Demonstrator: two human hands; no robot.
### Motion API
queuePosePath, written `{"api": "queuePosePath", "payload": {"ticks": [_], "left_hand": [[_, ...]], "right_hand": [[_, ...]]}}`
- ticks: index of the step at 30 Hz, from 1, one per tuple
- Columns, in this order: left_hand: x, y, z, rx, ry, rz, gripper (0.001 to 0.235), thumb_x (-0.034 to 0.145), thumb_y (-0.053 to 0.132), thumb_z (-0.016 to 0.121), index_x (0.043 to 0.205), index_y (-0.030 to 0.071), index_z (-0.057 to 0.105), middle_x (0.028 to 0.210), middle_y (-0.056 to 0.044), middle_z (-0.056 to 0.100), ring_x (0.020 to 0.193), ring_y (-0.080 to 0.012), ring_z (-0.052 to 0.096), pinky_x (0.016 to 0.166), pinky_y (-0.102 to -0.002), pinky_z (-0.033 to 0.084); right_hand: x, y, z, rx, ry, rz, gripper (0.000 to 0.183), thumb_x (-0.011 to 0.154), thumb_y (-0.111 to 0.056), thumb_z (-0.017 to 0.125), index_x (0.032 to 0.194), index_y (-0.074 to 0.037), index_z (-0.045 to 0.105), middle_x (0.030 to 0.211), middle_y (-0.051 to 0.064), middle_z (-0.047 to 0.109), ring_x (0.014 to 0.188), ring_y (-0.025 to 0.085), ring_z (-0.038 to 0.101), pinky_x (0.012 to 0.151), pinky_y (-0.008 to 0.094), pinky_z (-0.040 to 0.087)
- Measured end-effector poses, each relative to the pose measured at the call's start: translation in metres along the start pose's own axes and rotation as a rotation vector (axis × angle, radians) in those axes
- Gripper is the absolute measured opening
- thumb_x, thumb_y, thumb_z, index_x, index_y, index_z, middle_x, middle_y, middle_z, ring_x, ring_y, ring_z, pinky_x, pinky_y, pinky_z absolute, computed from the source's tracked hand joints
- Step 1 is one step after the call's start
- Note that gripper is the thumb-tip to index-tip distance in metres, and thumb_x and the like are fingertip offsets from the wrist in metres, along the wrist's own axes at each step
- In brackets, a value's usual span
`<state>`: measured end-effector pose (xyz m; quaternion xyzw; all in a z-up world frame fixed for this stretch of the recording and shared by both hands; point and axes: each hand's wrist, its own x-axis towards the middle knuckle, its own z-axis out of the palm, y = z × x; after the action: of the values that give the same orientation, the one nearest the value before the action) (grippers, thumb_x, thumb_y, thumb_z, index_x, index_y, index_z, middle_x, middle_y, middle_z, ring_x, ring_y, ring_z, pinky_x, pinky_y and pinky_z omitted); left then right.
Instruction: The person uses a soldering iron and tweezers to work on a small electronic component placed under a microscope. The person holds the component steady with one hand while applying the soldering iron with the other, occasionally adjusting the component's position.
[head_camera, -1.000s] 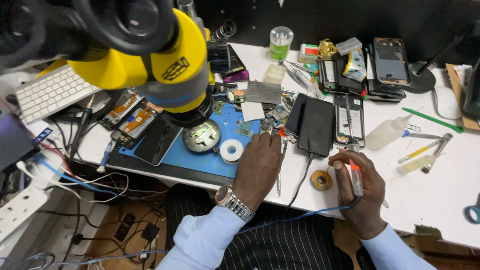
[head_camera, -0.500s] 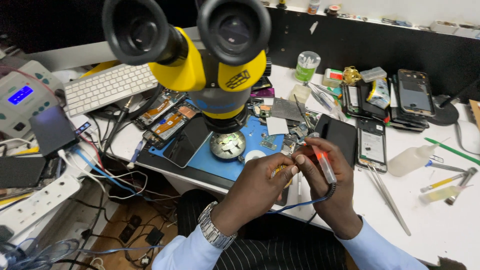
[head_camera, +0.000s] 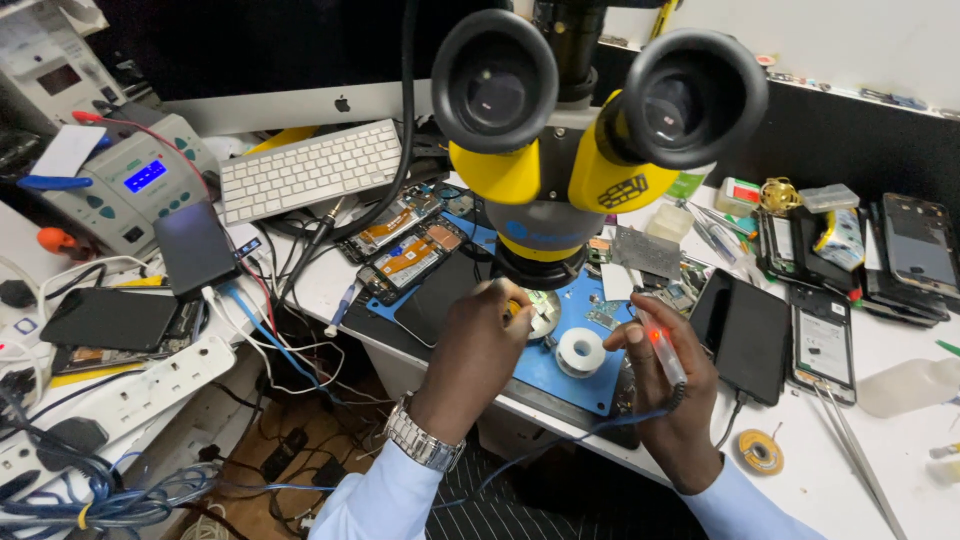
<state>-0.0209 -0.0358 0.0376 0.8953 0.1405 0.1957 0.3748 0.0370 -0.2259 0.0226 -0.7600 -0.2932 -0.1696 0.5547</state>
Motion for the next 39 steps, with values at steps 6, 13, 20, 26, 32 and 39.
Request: {"api": "queuePosePath", "payload": {"ticks": [6, 13, 20, 26, 32, 39], "left_hand": [[0.012, -0.037, 0.008, 0.182, 0.072, 0.167, 0.004, 0.098, 0.016, 0.065, 0.099, 0.013, 0.064, 0.095, -0.007, 0.065, 0.073, -0.0262, 0.066, 0.053, -0.041, 0.049], [0.017, -0.033, 0.016, 0.312, 0.043, 0.207, 0.008, 0.098, 0.019, 0.062, 0.094, 0.013, 0.062, 0.097, -0.007, 0.060, 0.077, -0.0372, 0.064, 0.058, -0.049, 0.047], [0.034, -0.077, 0.045, 0.311, -0.044, 0.243, 0.011, 0.095, 0.014, 0.070, 0.095, 0.013, 0.059, 0.096, -0.007, 0.056, 0.091, -0.0297, 0.058, 0.063, -0.049, 0.049], [0.035, -0.085, 0.050, 0.304, -0.034, 0.254, 0.006, 0.098, 0.015, 0.066, 0.095, 0.012, 0.061, 0.097, -0.008, 0.056, 0.092, -0.0292, 0.058, 0.067, -0.047, 0.051], [0.037, -0.086, 0.049, 0.283, -0.043, 0.248, 0.005, 0.097, 0.012, 0.066, 0.096, 0.009, 0.062, 0.098, -0.010, 0.057, 0.092, -0.0306, 0.058, 0.068, -0.048, 0.050], [0.035, -0.075, 0.042, 0.295, -0.042, 0.235, 0.003, 0.098, 0.010, 0.065, 0.100, 0.009, 0.067, 0.096, -0.009, 0.059, 0.094, -0.0302, 0.058, 0.064, -0.048, 0.052]], "right_hand": [[-0.004, 0.025, 0.010, 0.114, -0.058, -0.138, 0.042, 0.099, -0.031, 0.055, 0.120, 0.003, 0.067, 0.095, 0.014, 0.073, 0.091, 0.027, 0.073, 0.091, 0.041, 0.058], [-0.001, 0.037, 0.017, 0.082, 0.071, -0.197, 0.026, 0.088, -0.026, 0.067, 0.096, -0.003, 0.076, 0.091, 0.013, 0.077, 0.083, 0.028, 0.071, 0.080, 0.039, 0.052], [0.000, 0.179, 0.032, -0.068, -0.388, 0.630, 0.054, 0.076, -0.049, 0.077, 0.125, -0.026, 0.080, 0.121, 0.000, 0.077, 0.120, 0.017, 0.072, 0.104, 0.036, 0.056], [-0.004, 0.165, 0.030, -0.068, -0.346, 0.639, 0.053, 0.075, -0.044, 0.082, 0.124, -0.024, 0.080, 0.115, 0.002, 0.081, 0.112, 0.017, 0.077, 0.096, 0.032, 0.060], [-0.007, 0.168, 0.033, -0.001, -0.283, 0.688, 0.048, 0.076, -0.041, 0.080, 0.120, -0.021, 0.080, 0.116, 0.000, 0.078, 0.115, 0.017, 0.075, 0.097, 0.037, 0.063], [-0.013, 0.130, 0.037, -0.018, -0.073, 0.612, 0.038, 0.075, -0.038, 0.081, 0.105, -0.015, 0.084, 0.098, 0.002, 0.084, 0.095, 0.019, 0.080, 0.081, 0.034, 0.061]]}}
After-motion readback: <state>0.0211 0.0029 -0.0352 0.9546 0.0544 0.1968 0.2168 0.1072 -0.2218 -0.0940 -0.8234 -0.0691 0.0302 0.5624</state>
